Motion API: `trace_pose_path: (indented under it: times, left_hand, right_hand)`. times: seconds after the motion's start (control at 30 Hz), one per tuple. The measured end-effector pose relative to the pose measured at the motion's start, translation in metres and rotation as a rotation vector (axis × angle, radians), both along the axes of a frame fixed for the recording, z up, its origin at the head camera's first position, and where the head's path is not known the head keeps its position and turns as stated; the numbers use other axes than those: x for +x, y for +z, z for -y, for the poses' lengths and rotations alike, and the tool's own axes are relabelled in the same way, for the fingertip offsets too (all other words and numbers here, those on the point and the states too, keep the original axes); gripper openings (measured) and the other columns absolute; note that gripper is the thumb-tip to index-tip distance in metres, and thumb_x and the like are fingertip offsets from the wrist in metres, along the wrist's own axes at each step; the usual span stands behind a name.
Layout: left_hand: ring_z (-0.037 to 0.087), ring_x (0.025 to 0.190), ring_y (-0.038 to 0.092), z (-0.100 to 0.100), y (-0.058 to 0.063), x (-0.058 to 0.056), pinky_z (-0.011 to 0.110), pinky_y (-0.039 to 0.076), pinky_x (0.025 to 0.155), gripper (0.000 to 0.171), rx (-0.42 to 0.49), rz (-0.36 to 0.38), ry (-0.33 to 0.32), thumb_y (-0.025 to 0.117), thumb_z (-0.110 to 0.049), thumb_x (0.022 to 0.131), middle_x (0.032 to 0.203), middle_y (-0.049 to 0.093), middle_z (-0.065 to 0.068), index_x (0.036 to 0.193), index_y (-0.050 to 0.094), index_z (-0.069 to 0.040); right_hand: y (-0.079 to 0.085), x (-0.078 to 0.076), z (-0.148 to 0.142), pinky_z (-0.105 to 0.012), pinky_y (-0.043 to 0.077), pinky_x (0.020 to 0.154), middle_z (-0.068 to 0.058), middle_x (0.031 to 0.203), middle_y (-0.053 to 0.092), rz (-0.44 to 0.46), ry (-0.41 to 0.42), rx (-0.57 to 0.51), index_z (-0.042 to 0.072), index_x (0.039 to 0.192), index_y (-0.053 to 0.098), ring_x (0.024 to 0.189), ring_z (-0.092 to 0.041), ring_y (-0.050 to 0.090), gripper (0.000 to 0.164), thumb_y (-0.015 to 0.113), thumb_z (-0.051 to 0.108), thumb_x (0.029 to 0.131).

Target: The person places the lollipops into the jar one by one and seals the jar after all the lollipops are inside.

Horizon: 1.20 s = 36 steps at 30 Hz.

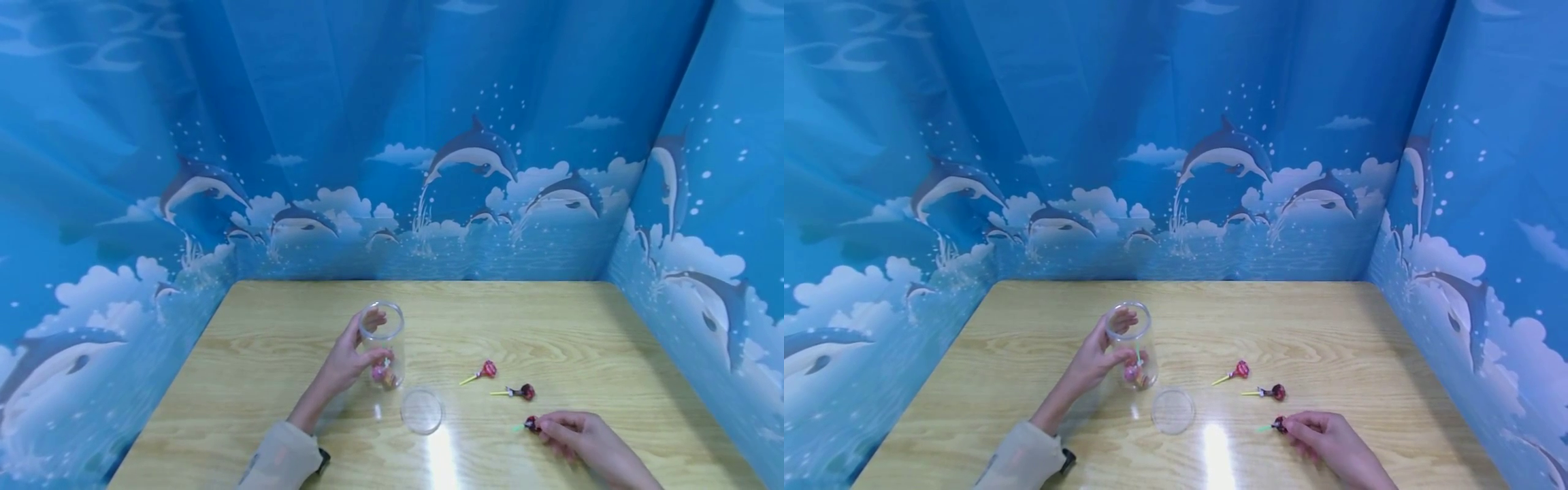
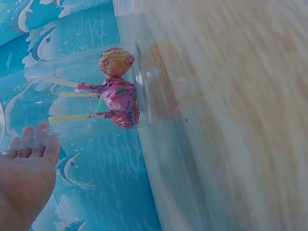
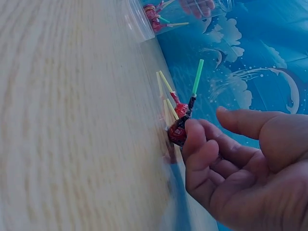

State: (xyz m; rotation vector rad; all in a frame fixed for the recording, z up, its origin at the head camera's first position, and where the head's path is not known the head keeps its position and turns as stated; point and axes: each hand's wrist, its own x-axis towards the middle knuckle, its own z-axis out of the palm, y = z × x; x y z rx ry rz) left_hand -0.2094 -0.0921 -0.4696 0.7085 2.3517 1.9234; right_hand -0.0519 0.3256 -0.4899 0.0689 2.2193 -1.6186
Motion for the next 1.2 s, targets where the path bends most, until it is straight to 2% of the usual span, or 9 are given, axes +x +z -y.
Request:
trace_pose_path:
  times: [0.13, 0.37, 0.47, 0.57, 0.67, 0.77, 0.87, 1.03, 1.2]
  left_hand:
    - [0.036, 0.137, 0.052, 0.0, -0.001, 0.0, 0.058, 0.029, 0.121, 0.082, 0.005, -0.002, -0.002, 0.083, -0.003, 0.084, 0.146, 0.057, 0.017, 0.154, 0.04, -0.002]
    - [0.036, 0.137, 0.052, 0.0, 0.001, 0.0, 0.057, 0.03, 0.121, 0.082, 0.001, -0.017, -0.003, 0.083, -0.001, 0.083, 0.146, 0.057, 0.019, 0.153, 0.04, -0.002]
    - [0.038, 0.136, 0.052, 0.001, 0.002, 0.0, 0.058, 0.031, 0.12, 0.082, 0.001, -0.029, -0.006, 0.083, -0.002, 0.083, 0.145, 0.057, 0.019, 0.153, 0.04, -0.001]
    - [0.038, 0.136, 0.052, 0.001, 0.002, 0.0, 0.059, 0.031, 0.12, 0.081, 0.001, -0.036, -0.013, 0.082, -0.003, 0.084, 0.145, 0.057, 0.02, 0.152, 0.039, 0.0]
    - [0.038, 0.136, 0.052, 0.001, 0.001, 0.0, 0.059, 0.031, 0.12, 0.081, 0.0, -0.036, -0.013, 0.082, -0.001, 0.084, 0.145, 0.057, 0.02, 0.152, 0.04, 0.0]
    - [0.038, 0.136, 0.052, 0.0, 0.0, 0.0, 0.059, 0.031, 0.12, 0.08, -0.001, -0.034, -0.006, 0.082, 0.001, 0.084, 0.145, 0.057, 0.019, 0.152, 0.04, -0.001]
    - [0.036, 0.137, 0.052, 0.0, 0.0, 0.0, 0.057, 0.031, 0.121, 0.081, -0.002, -0.025, 0.001, 0.082, 0.001, 0.083, 0.146, 0.057, 0.017, 0.153, 0.041, -0.004]
    - [0.037, 0.136, 0.052, 0.001, 0.0, 0.0, 0.059, 0.031, 0.12, 0.081, 0.005, -0.03, -0.003, 0.082, 0.001, 0.083, 0.146, 0.057, 0.02, 0.153, 0.041, -0.004]
    - [0.037, 0.137, 0.051, 0.001, 0.0, 0.001, 0.059, 0.03, 0.12, 0.082, 0.003, -0.022, -0.005, 0.083, -0.002, 0.083, 0.146, 0.056, 0.019, 0.153, 0.04, -0.002]
  right_hand:
    - [-0.002, -0.002, 0.002, -0.024, 0.05, 0.055, -0.007, 0.088, 0.067, 0.001, -0.012, 0.034, -0.012, 0.12, 0.065, 0.069, -0.012, 0.058, 0.036, 0.056, 0.021, 0.108]
    - [0.0, -0.009, 0.013, -0.028, 0.047, 0.053, -0.006, 0.083, 0.064, -0.026, -0.109, 0.184, -0.003, 0.119, 0.067, 0.066, -0.015, 0.055, 0.037, 0.061, 0.03, 0.106]
    - [0.001, -0.012, 0.018, -0.03, 0.044, 0.055, -0.006, 0.083, 0.065, -0.049, -0.143, 0.244, -0.002, 0.122, 0.068, 0.067, -0.017, 0.053, 0.037, 0.058, 0.03, 0.107]
    - [0.001, -0.012, 0.019, -0.03, 0.042, 0.054, -0.008, 0.084, 0.065, -0.089, -0.124, 0.246, -0.006, 0.124, 0.066, 0.066, -0.017, 0.051, 0.032, 0.052, 0.018, 0.109]
    - [-0.002, -0.011, 0.019, -0.027, 0.045, 0.054, -0.012, 0.097, 0.07, -0.154, -0.065, 0.226, -0.009, 0.127, 0.064, 0.071, -0.012, 0.055, 0.03, 0.052, 0.002, 0.102]
    - [-0.006, -0.01, 0.021, -0.024, 0.048, 0.054, -0.012, 0.102, 0.072, -0.252, -0.018, 0.238, -0.012, 0.125, 0.063, 0.075, -0.007, 0.059, 0.033, 0.061, -0.004, 0.094]
    - [-0.008, -0.009, 0.024, -0.024, 0.048, 0.052, -0.009, 0.093, 0.07, -0.294, -0.011, 0.258, -0.013, 0.123, 0.064, 0.07, -0.005, 0.057, 0.034, 0.072, 0.0, 0.092]
    - [-0.005, -0.012, 0.032, -0.024, 0.05, 0.058, -0.003, 0.091, 0.069, -0.252, -0.1, 0.344, -0.009, 0.122, 0.066, 0.075, -0.007, 0.059, 0.044, 0.08, 0.018, 0.091]
    - [-0.004, -0.014, 0.038, -0.025, 0.047, 0.058, 0.0, 0.089, 0.07, -0.246, -0.199, 0.391, -0.001, 0.116, 0.073, 0.069, -0.009, 0.057, 0.03, 0.077, 0.021, 0.095]
